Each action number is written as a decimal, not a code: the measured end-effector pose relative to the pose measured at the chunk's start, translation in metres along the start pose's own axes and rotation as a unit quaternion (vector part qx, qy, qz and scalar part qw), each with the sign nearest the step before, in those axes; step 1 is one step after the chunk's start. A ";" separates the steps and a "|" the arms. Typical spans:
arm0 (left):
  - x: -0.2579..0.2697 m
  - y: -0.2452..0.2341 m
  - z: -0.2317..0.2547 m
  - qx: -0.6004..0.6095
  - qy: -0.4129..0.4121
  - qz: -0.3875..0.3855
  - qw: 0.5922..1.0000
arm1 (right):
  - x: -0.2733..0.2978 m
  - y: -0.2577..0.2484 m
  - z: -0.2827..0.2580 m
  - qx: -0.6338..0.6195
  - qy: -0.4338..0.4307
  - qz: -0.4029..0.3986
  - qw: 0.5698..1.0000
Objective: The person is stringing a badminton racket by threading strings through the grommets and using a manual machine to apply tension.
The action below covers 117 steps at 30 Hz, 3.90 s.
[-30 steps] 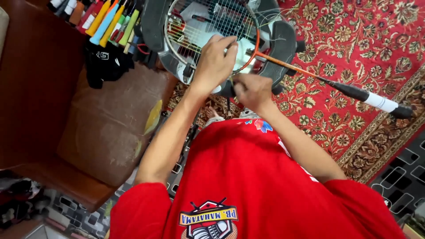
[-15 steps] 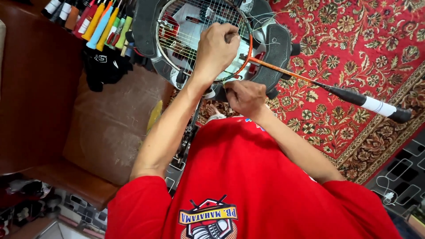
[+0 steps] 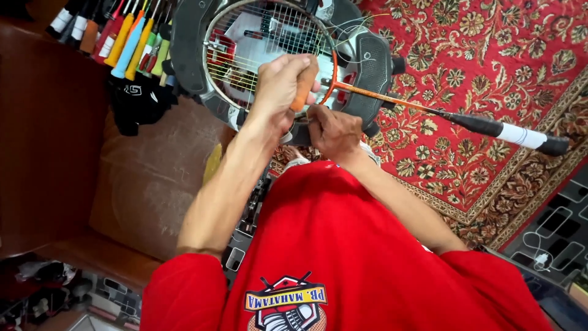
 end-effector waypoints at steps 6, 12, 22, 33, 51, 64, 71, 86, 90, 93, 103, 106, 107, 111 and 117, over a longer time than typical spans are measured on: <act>0.017 0.001 0.004 0.022 -0.010 -0.001 1.000 | 0.002 0.003 0.004 0.021 0.012 0.006 1.000; 0.020 0.009 0.036 -0.271 0.244 -0.050 0.930 | -0.014 -0.011 -0.002 -0.008 0.008 -0.001 1.000; 0.034 0.015 0.042 -0.477 0.449 0.098 0.749 | 0.000 -0.012 -0.007 -0.093 -0.121 -0.074 0.985; 0.058 0.005 0.035 -0.325 0.368 0.055 0.869 | 0.025 -0.046 -0.023 -0.150 -0.004 -0.109 0.983; 0.040 0.022 0.025 -0.464 0.311 0.040 0.828 | 0.026 -0.037 -0.003 -0.007 0.060 -0.148 0.987; 0.112 0.003 0.063 0.050 0.088 -0.081 0.992 | 0.031 -0.039 0.001 -0.030 0.075 -0.145 0.986; 0.123 -0.012 0.066 -0.103 0.065 -0.120 0.985 | 0.009 -0.053 -0.007 -0.019 0.034 -0.107 0.993; 0.126 -0.055 0.028 -0.442 0.449 0.245 0.737 | -0.041 -0.017 0.061 -0.234 0.041 0.029 0.971; 0.130 -0.074 0.001 -0.342 0.391 0.182 0.835 | -0.033 -0.015 0.082 -0.351 0.178 0.064 0.917; 0.132 -0.071 0.000 -0.337 0.379 0.164 0.846 | -0.028 -0.018 0.090 -0.332 0.194 0.099 0.918; 0.138 -0.062 -0.003 -0.344 0.392 0.163 0.838 | -0.033 -0.022 0.094 -0.284 0.255 -0.010 0.924; 0.135 -0.060 -0.006 -0.317 0.379 0.144 0.857 | -0.040 -0.020 0.095 -0.279 0.254 -0.039 0.925; 0.129 -0.059 -0.011 -0.268 0.351 0.102 0.891 | -0.040 -0.017 0.096 -0.284 0.270 -0.061 0.918; 0.108 -0.045 -0.035 -0.152 0.252 -0.020 0.955 | -0.040 -0.008 0.101 -0.298 0.261 -0.126 0.910; 0.065 -0.013 -0.074 0.049 0.106 -0.043 0.992 | -0.043 -0.001 0.098 -0.283 0.268 -0.188 0.901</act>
Point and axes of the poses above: each hand's wrist, its own x-axis away from the middle knuckle, its own y-axis out of the palm, z = x × y, the point moved 8 cm from there along -x, towards the middle knuckle, and after that the axes turned 2 degrees about -y, right-handed, at the moved point
